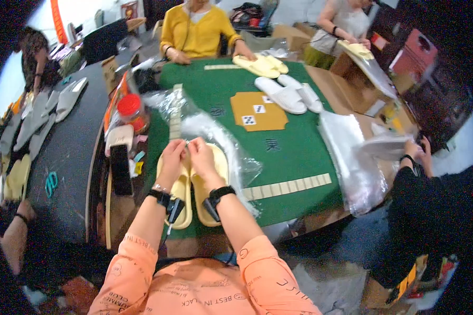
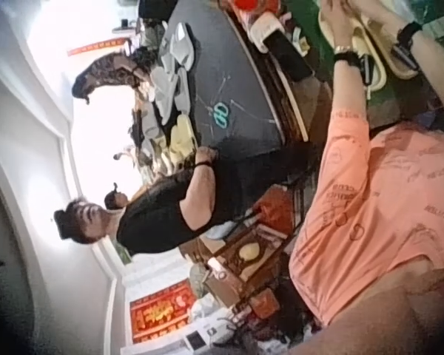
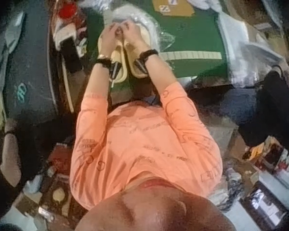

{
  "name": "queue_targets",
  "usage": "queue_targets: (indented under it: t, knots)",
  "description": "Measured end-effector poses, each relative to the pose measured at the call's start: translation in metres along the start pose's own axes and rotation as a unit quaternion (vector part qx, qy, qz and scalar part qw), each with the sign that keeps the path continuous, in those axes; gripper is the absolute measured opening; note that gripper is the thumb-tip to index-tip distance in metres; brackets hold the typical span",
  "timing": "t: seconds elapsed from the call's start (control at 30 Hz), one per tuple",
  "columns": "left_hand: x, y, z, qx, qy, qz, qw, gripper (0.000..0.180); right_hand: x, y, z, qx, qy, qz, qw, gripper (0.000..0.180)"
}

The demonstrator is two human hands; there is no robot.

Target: The recorder is packaging white and yellow slippers into plastic bags.

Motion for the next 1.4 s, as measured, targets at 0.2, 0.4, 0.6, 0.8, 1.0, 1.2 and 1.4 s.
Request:
queue_targets:
  t: [0.2, 0.4, 0.6, 0.8, 1.0, 1.2, 1.4]
  knots:
    - [0.007, -0.013, -0.01, 0.006, 0.008, 0.001, 1.0, 0.012, -0.089, -0.019, -0.026, -0.035, -0.201, -0.249, 0.947, 0.018]
    - [-0.002, -0.004, -0.003, -0.022, 0.014, 0.006, 1.0, 0.02, -0.057, -0.029, -0.079, -0.258, -0.103, -0.238, 0.931, 0.023]
    - [0.016, -0.031, 0.018, 0.079, 0.056, 0.109, 0.989, 0.037, -0.057, 0.002, -0.073, -0.271, -0.091, -0.274, 0.918, 0.018]
    - [0.05, -0.012, -0.005, 0.055, 0.092, 0.147, 0.983, 0.024, -0.035, -0.003, -0.077, -0.329, -0.043, -0.315, 0.889, 0.026]
    - [0.093, -0.08, -0.021, 0.166, 0.108, 0.263, 0.944, 0.021, -0.054, -0.011, -0.059, -0.289, -0.074, -0.281, 0.912, 0.024]
    - [0.147, -0.181, -0.025, 0.258, 0.153, 0.281, 0.912, 0.018, -0.123, -0.123, -0.001, 0.021, -0.234, -0.231, 0.944, 0.018]
    - [0.146, -0.222, -0.037, 0.263, 0.036, 0.366, 0.892, 0.022, -0.042, -0.271, 0.024, 0.022, -0.009, -0.253, 0.967, 0.035]
Point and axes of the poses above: each hand's wrist, its own z-axis towards the middle knuckle, its own y-axis out of the palm, x = y × z, the point moved 5 cm from there along z, towards the middle knuckle, and after that the axes turned 8 degrees about z, right-handed, at the moved point
